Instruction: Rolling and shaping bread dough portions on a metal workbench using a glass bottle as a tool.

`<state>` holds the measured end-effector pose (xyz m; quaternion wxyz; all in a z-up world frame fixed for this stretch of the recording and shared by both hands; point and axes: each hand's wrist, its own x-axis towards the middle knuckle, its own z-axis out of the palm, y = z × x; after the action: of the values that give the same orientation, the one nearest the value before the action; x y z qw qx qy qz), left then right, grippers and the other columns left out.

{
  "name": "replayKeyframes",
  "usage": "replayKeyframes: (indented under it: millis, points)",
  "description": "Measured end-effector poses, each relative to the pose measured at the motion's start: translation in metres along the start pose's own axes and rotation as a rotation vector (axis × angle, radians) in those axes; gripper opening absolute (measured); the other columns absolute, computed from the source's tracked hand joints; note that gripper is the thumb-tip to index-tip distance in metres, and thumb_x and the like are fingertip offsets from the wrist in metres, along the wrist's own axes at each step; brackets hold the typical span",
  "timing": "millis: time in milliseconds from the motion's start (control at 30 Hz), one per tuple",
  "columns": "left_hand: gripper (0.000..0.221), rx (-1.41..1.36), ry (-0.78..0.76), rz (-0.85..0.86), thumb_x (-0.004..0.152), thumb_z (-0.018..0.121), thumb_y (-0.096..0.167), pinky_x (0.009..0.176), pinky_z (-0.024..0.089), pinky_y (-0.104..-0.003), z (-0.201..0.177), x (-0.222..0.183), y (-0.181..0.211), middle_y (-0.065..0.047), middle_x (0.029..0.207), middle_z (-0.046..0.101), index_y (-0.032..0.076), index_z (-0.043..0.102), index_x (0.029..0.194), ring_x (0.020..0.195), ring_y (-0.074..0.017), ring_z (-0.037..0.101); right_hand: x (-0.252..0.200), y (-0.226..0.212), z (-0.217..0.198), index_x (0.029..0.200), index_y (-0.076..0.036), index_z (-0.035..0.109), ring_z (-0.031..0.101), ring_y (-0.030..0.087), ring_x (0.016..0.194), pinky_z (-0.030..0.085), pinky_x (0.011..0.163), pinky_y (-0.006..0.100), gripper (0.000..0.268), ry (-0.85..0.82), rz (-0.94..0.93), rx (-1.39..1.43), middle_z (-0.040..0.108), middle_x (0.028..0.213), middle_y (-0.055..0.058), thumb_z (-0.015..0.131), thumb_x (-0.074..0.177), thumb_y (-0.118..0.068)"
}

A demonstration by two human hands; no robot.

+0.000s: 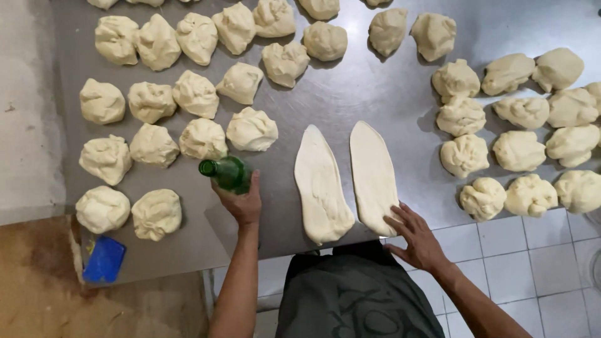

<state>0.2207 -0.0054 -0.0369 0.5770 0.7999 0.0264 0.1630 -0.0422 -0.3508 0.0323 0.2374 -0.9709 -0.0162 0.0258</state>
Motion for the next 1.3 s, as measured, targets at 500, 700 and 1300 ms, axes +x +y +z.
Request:
replayKeyframes:
  millis: [500,700,1300]
  points:
    - [0.056,0.155,-1.029,0.550,0.079,0.082,0.011,0.115,0.039,-0.053,0.103,-0.179,0.109,-0.012,0.131,0.058,0.010,0.060,0.131,0.128,-0.0344,0.056,0.034,0.064,-0.002,0.107,-0.010,0.073,0.069,0.032,0.094,0.057,0.080,0.042,0.043,-0.052,0.157,0.267,0.072,0.100,0.009,0.091,0.070,-0.022]
    - [0.049,0.206,-0.785,0.434,0.089,0.070,-0.004,0.110,0.055,-0.043,0.103,-0.195,0.117,-0.010,0.127,0.067,0.017,0.065,0.134,0.131,-0.0301,0.063,0.009,0.069,0.037,0.120,-0.017,0.071,0.069,0.025,0.120,0.059,0.101,0.039,0.029,0.382,0.080,0.353,0.068,0.130,0.004,0.078,0.092,-0.018]
    - [0.054,0.293,-0.691,0.241,0.112,0.048,0.049,0.120,0.030,-0.054,0.150,-0.185,0.138,-0.021,0.143,0.048,0.008,0.055,0.146,0.140,-0.0401,0.041,0.053,0.076,0.037,0.143,-0.001,0.042,0.047,0.037,0.132,0.045,0.106,0.046,0.041,0.296,0.173,0.779,0.037,0.147,0.025,0.046,0.108,-0.021]
